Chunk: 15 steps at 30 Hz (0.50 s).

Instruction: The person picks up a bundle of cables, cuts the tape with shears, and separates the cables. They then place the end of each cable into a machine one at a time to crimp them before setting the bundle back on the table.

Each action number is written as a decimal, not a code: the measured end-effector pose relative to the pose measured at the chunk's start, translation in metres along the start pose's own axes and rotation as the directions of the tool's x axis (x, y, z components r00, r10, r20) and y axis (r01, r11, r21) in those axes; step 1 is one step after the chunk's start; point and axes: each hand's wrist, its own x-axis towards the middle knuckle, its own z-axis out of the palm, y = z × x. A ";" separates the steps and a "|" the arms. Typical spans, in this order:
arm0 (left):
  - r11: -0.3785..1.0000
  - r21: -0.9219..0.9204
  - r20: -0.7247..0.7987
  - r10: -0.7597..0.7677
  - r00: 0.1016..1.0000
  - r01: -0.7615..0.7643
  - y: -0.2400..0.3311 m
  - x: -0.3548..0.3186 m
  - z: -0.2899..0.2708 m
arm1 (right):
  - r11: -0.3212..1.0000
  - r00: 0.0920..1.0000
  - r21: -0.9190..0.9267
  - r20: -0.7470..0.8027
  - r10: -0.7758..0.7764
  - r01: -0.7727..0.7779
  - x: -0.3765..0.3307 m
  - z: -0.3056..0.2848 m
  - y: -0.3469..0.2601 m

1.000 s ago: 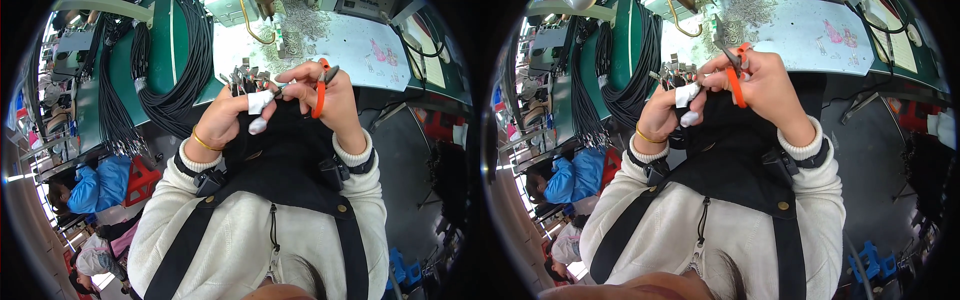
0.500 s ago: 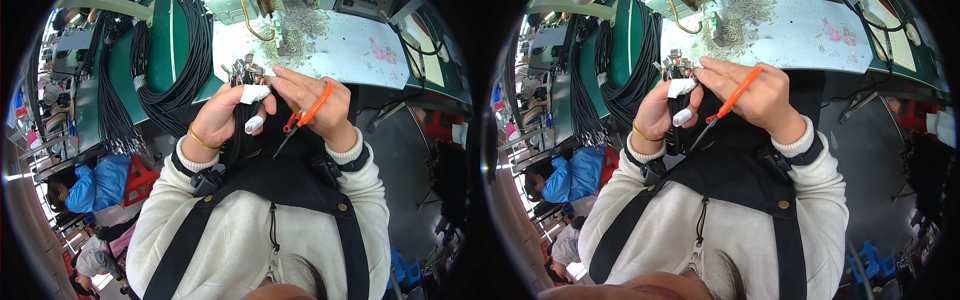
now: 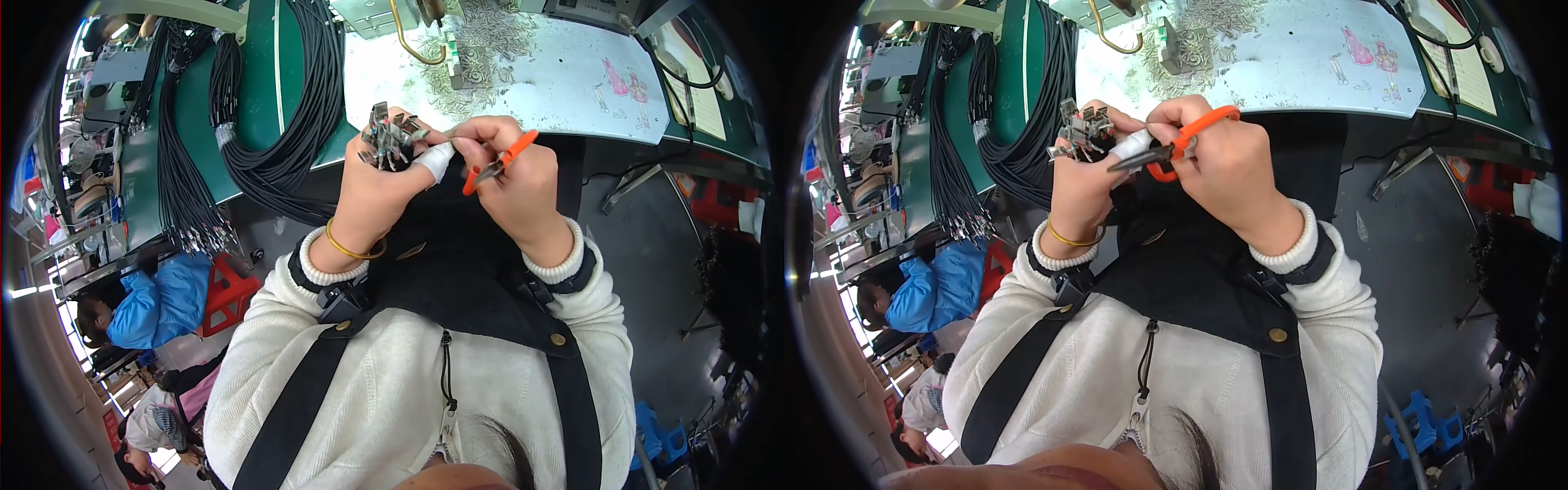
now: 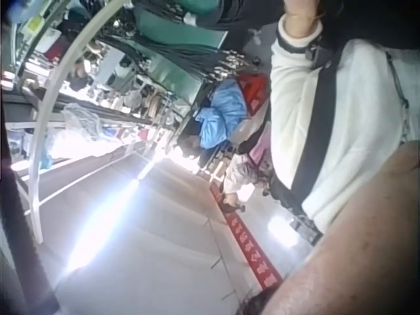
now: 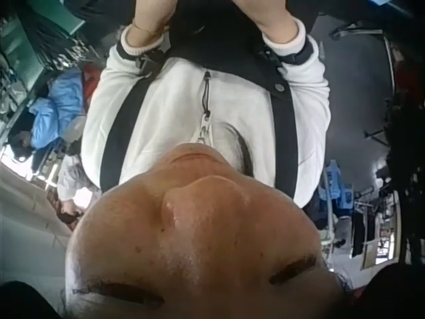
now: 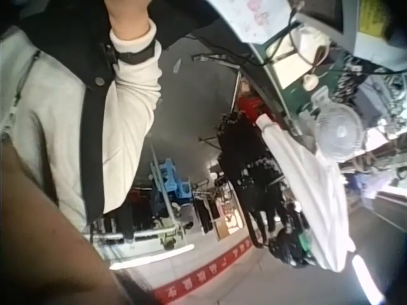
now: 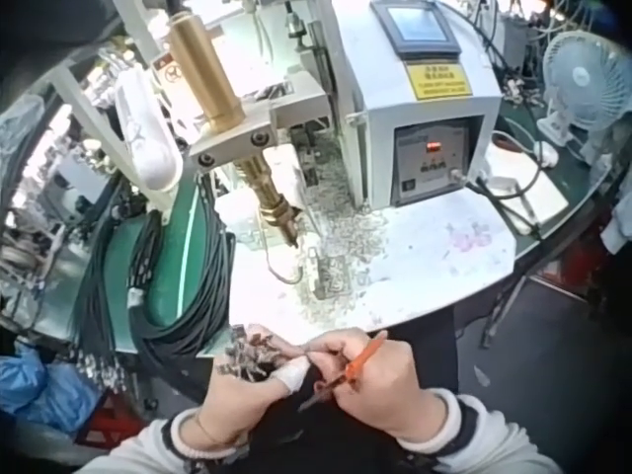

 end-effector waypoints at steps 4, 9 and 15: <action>0.993 -0.117 -0.070 -0.008 0.998 0.000 -0.003 0.002 0.007 | 0.887 0.965 0.389 0.020 0.263 -0.250 0.006 0.001 -0.006; 0.978 -0.176 -0.089 -0.128 0.988 0.110 0.003 0.000 0.003 | 0.672 0.883 0.605 0.120 0.454 -0.427 0.012 -0.001 -0.015; 0.900 -0.385 0.037 -0.207 0.978 0.205 0.007 0.003 -0.007 | 0.968 0.946 -0.089 0.209 0.248 -0.235 -0.002 -0.010 0.000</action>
